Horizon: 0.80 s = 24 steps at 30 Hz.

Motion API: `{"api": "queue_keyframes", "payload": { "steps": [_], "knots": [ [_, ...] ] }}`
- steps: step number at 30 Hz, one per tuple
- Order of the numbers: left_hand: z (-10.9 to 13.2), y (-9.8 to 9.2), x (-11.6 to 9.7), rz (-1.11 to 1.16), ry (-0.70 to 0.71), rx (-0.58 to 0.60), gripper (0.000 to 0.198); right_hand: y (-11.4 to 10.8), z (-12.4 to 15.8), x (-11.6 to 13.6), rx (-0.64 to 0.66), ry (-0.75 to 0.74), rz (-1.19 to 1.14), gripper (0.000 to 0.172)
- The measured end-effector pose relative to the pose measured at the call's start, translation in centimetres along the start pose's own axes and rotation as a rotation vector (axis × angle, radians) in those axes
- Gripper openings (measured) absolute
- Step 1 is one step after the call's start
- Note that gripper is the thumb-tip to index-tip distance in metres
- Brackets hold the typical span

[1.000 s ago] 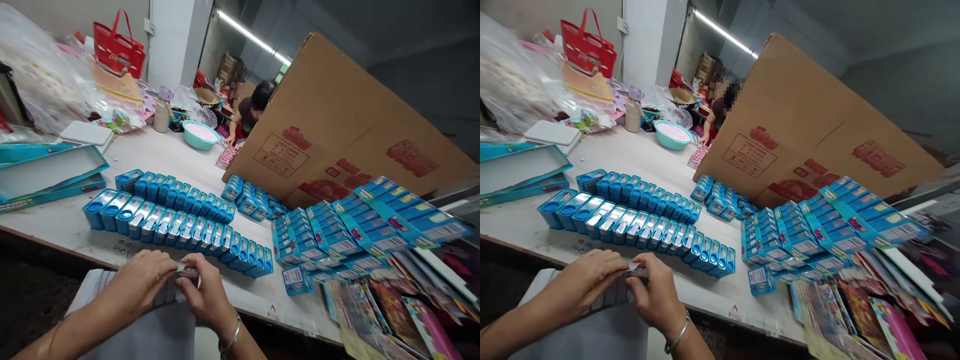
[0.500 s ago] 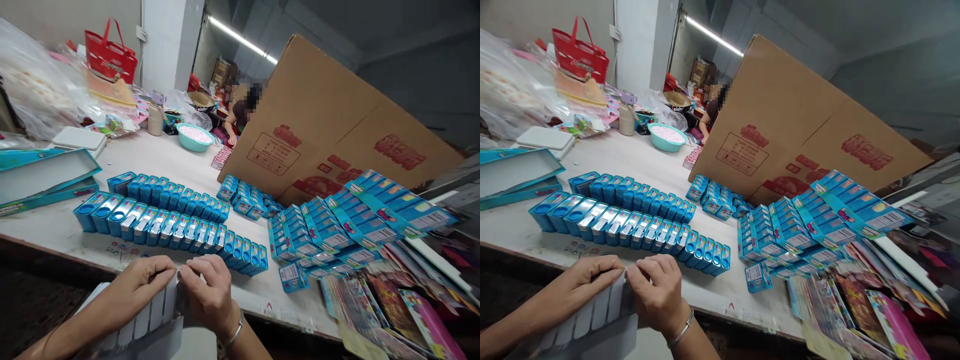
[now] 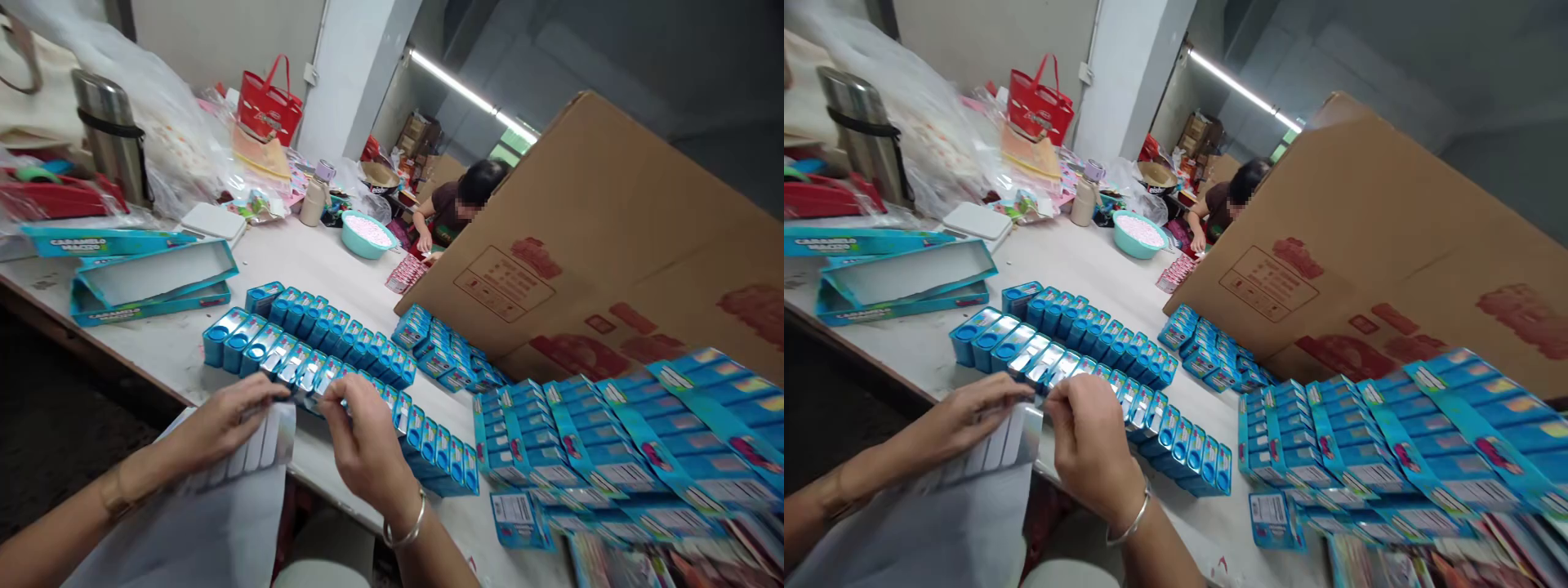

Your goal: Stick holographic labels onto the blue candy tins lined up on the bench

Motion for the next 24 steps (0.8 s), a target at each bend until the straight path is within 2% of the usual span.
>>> {"api": "queue_keyframes", "payload": {
  "steps": [1,3,5,7,9,12,16,18,21,24],
  "knots": [
    [0.7,-0.2,0.9,0.059,-0.018,0.063,0.044,0.2,-1.4,-0.1,0.064,0.034,-0.069,0.016],
    [2.0,-0.1,2.0,0.237,-0.059,0.137,0.074,1.1,-4.2,-0.6,0.174,0.078,-0.187,0.014],
    [2.9,0.0,2.5,0.439,-0.089,0.094,0.105,2.6,-6.5,-1.4,0.264,0.099,-0.278,0.014],
    [3.0,0.1,2.6,0.576,-0.146,0.001,0.115,4.3,-8.2,-2.3,0.337,0.118,-0.362,0.015],
    [2.7,-0.1,2.5,0.623,-0.233,-0.078,0.114,5.8,-9.4,-2.9,0.389,0.144,-0.451,0.017],
    [1.9,-0.8,2.4,0.639,-0.324,-0.130,0.105,7.3,-10.4,-3.4,0.447,0.174,-0.564,0.024],
    [1.3,-1.9,2.2,0.603,-0.385,-0.128,0.054,8.0,-11.0,-3.7,0.471,0.204,-0.618,0.031],
    [1.3,-2.3,2.2,0.561,-0.389,-0.127,0.039,8.1,-11.2,-3.9,0.460,0.231,-0.621,0.030],
    [1.2,-2.6,2.1,0.505,-0.364,-0.127,0.036,8.3,-11.6,-4.3,0.447,0.271,-0.614,0.026],
    [0.8,-2.8,2.3,0.460,-0.358,-0.160,0.046,8.8,-11.9,-4.6,0.426,0.283,-0.517,0.019]
  ]
}}
Point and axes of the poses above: each hand's wrist, its own z-axis away from the middle knuckle, its own y-axis out of the palm, x = y × z, the point moved 1 cm from there along -z, towards the middle knuckle, and after that the axes turned 3 degrees about x, right-handed, at the moved point
